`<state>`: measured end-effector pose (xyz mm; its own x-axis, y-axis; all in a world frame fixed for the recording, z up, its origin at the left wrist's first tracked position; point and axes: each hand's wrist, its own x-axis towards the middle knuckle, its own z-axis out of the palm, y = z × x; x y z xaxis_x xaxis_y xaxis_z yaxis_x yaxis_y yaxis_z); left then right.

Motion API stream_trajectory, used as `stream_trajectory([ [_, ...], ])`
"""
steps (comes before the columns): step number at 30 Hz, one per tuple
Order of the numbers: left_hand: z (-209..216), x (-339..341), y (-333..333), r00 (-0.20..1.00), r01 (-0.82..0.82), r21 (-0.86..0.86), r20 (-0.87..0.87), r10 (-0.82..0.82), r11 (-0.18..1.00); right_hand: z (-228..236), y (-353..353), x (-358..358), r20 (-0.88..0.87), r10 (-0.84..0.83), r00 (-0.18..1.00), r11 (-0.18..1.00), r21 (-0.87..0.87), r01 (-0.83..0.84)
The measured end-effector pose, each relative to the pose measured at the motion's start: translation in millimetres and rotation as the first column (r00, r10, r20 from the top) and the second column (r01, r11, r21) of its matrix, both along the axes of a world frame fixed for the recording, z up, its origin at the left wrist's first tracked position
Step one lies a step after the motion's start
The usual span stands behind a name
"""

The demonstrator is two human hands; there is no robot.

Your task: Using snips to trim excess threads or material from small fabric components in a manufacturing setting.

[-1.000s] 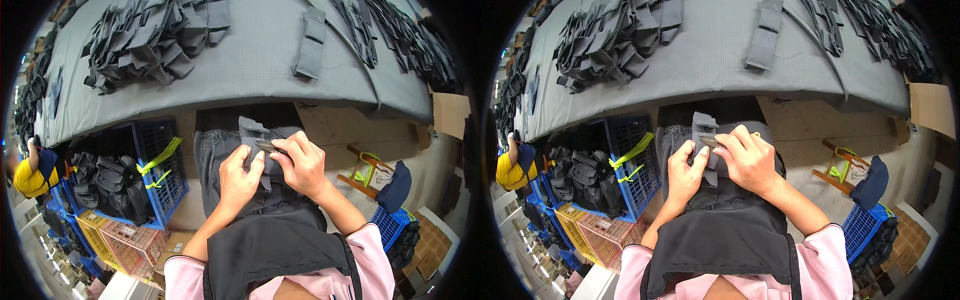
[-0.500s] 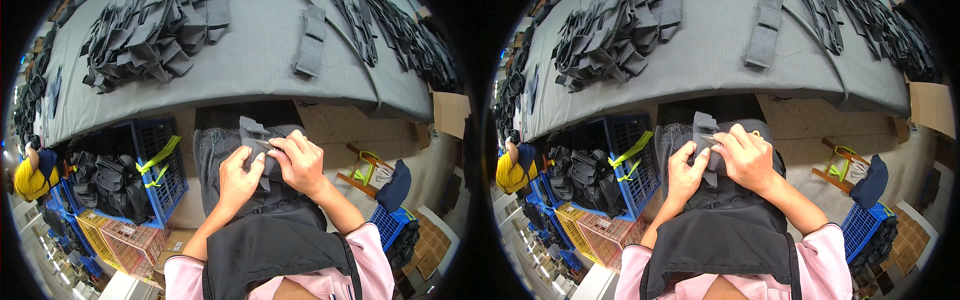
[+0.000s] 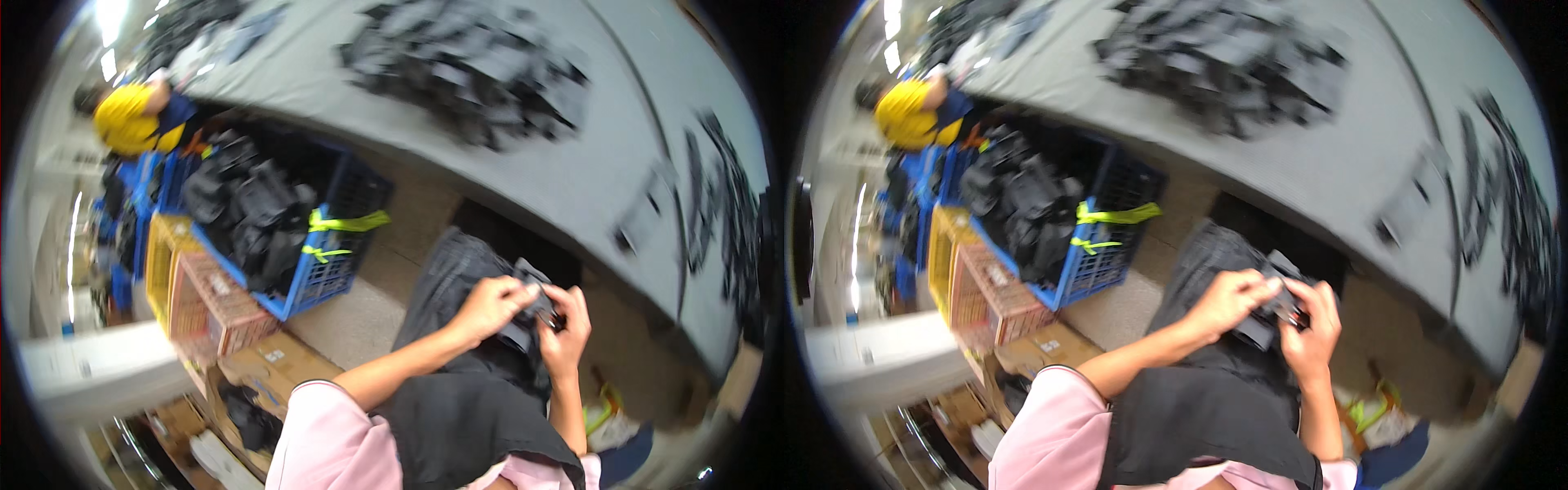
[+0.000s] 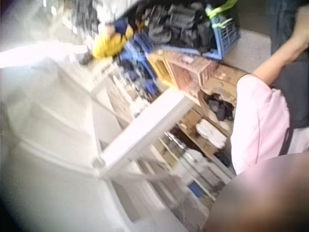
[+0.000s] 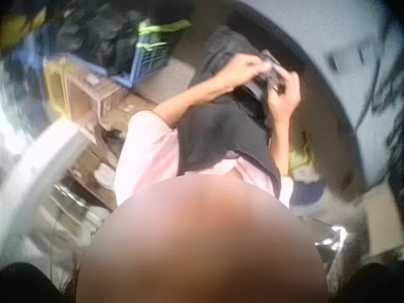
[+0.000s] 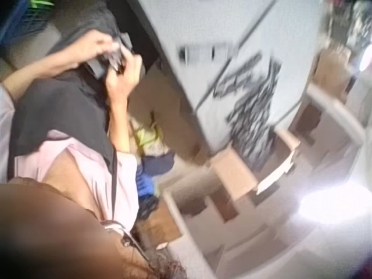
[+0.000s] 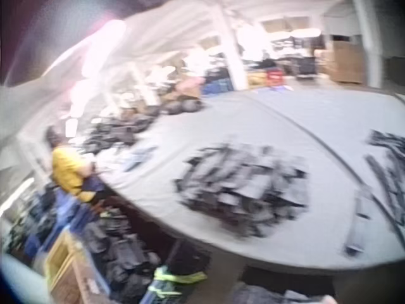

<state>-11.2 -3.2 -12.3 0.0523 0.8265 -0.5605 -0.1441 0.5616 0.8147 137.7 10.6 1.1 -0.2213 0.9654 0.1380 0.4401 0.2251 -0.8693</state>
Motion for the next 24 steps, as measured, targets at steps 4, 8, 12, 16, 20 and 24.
stream_trajectory([
  [4, 15.5, -23.9, -19.4, 0.946, 0.099, 0.244, 0.277, -0.167, 0.965, -1.8, 5.3, -12.0, -0.137, 0.041, 0.99, 0.985, 0.172, -0.017],
  [8, 28.7, -35.7, -31.7, 0.953, 0.055, 0.254, 0.274, -0.127, 0.966, 8.1, 7.8, -49.6, -0.569, -0.257, 0.781, 0.852, -0.514, -0.094],
  [12, 15.1, -35.8, -32.4, 0.978, -0.158, 0.286, -0.085, 0.189, 0.945, 2.2, 9.6, -62.9, -0.589, -0.283, 0.757, 0.769, -0.611, -0.187],
  [16, 16.6, -40.1, -32.8, 0.88, -0.141, 0.4, -0.367, 0.3, 0.906, -10.1, 23.6, -65.0, -0.526, -0.102, 0.844, 0.798, -0.55, -0.246],
  [20, 18.5, -37.5, -24.8, 0.826, -0.161, 0.409, -0.443, 0.349, 0.898, -6.2, 20.4, -60.6, -0.539, -0.089, 0.837, 0.848, -0.482, -0.22],
  [24, 17.5, -31.5, -18.6, 0.782, -0.131, 0.474, -0.49, 0.385, 0.87, -12.4, 23.9, -53.0, -0.529, -0.064, 0.846, 0.844, -0.481, -0.236],
])
